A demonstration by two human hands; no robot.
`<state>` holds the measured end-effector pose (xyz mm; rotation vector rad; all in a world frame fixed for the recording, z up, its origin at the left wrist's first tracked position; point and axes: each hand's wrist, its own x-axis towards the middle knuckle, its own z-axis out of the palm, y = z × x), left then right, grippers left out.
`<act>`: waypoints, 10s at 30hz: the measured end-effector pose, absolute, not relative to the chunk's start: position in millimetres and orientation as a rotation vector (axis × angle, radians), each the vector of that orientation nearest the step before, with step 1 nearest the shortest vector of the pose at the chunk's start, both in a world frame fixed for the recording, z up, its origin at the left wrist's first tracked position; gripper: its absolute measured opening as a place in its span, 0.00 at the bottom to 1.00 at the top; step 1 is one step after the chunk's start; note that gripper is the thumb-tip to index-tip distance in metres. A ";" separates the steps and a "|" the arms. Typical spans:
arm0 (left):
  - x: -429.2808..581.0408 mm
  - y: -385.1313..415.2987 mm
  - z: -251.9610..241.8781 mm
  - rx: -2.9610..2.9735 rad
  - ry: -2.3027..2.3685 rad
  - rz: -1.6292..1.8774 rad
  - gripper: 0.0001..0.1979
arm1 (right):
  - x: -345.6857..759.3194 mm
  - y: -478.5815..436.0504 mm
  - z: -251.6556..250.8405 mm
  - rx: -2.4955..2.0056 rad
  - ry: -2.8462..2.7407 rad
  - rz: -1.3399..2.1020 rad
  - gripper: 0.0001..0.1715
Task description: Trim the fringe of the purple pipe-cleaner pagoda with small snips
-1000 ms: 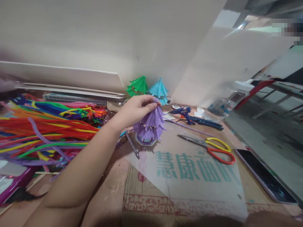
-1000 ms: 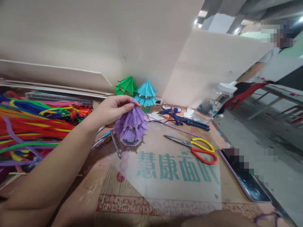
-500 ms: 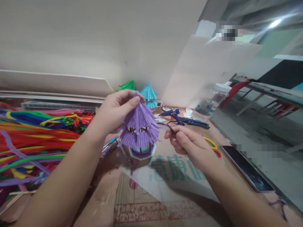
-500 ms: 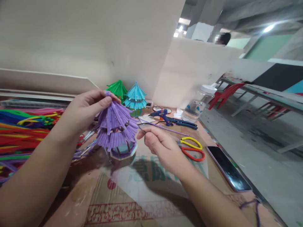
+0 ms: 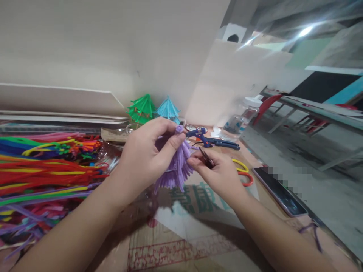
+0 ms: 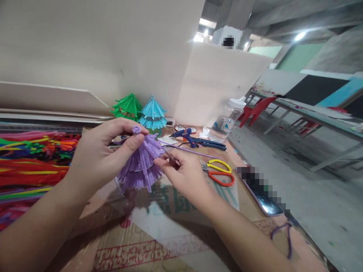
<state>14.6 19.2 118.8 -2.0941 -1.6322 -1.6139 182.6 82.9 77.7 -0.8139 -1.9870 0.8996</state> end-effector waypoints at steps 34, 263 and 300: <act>-22.8 16.7 143.0 -1.723 -1.662 -2.188 0.07 | 177.1 64.9 65.7 -0.568 -1.810 2.006 0.28; -30.0 26.5 135.4 -1.851 -1.616 -2.009 0.07 | 168.8 71.5 53.5 -0.635 -1.752 1.818 0.29; -32.1 25.8 136.6 -1.876 -1.630 -1.879 0.06 | 167.6 72.7 49.6 -0.619 -1.728 1.883 0.28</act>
